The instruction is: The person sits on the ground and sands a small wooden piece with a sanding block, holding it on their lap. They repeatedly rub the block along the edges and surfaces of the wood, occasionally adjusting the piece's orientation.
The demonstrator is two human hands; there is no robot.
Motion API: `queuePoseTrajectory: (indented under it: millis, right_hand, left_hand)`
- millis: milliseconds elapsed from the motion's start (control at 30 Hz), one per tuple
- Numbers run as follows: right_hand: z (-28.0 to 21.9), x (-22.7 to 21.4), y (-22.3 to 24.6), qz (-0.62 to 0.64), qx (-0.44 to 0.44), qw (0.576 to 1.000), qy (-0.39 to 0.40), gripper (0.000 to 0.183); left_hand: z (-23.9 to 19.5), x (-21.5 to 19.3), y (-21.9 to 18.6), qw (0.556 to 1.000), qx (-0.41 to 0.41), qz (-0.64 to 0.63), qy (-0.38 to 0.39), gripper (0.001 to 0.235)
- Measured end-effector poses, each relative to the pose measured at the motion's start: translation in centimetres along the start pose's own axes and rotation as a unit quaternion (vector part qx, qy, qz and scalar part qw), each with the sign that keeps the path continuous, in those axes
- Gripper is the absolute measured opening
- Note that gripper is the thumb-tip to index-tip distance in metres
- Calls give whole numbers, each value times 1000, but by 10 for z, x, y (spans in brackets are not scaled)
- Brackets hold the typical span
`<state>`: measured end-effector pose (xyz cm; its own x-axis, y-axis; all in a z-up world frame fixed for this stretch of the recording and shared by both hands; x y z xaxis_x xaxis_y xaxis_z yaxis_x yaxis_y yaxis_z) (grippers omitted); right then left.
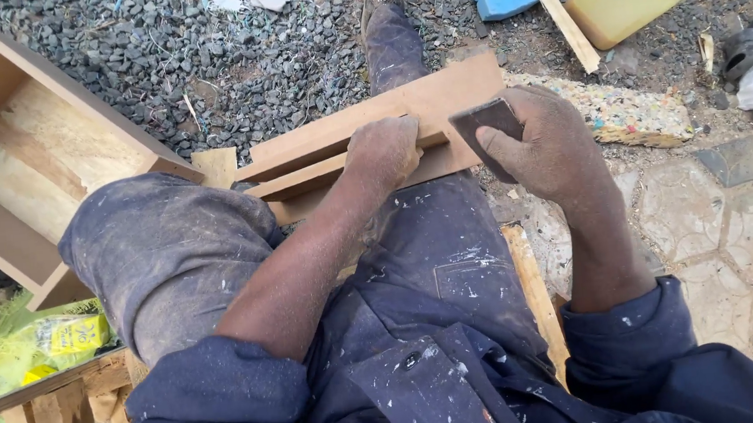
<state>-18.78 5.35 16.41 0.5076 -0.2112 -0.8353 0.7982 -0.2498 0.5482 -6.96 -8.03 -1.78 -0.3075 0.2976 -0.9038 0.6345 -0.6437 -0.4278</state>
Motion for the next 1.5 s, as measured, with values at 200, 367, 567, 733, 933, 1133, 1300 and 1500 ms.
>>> queuePoseTrajectory:
  millis: [200,367,567,733,933,1133,1300,1500]
  right_hand:
    - [18,72,-64,312,103,943,-54,28]
    - [27,120,-72,435,145,882,-107,33]
    - [39,123,-64,445,132,883,-72,21]
    - [42,130,-89,458,151,872,-88,18]
    - [39,144,-113,520,168,828,-127,22]
    - [41,145,-106,517,142,836,-121,21]
    - [43,154,-116,533,115,830,-120,20]
    - [45,152,-115,536,127,823,-138,18]
  left_hand:
    - [25,4,2,998,55,21,28,34]
    - [27,0,7,999,48,-2,7,30]
    - [28,-11,5,998,50,-34,-7,30]
    - [27,-28,-6,998,31,-60,17,33]
    - [19,-48,-16,989,26,-142,46,33]
    - [13,-40,-10,990,-21,-134,32,25]
    - [2,-30,-13,991,-77,-109,-1,28]
    - [-26,-79,-18,987,-161,-8,-9,24]
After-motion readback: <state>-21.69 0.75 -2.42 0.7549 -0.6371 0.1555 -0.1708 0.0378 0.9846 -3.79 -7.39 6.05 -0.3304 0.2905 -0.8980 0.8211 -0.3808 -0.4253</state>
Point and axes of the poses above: each hand's wrist, its own z-axis towards the middle knuckle, its own x-axis out of the palm, y = z × x, the point moved 4 cm from there along z, towards the middle knuckle, and after that the axes turned 7 degrees about -y, right-handed, at the moved point
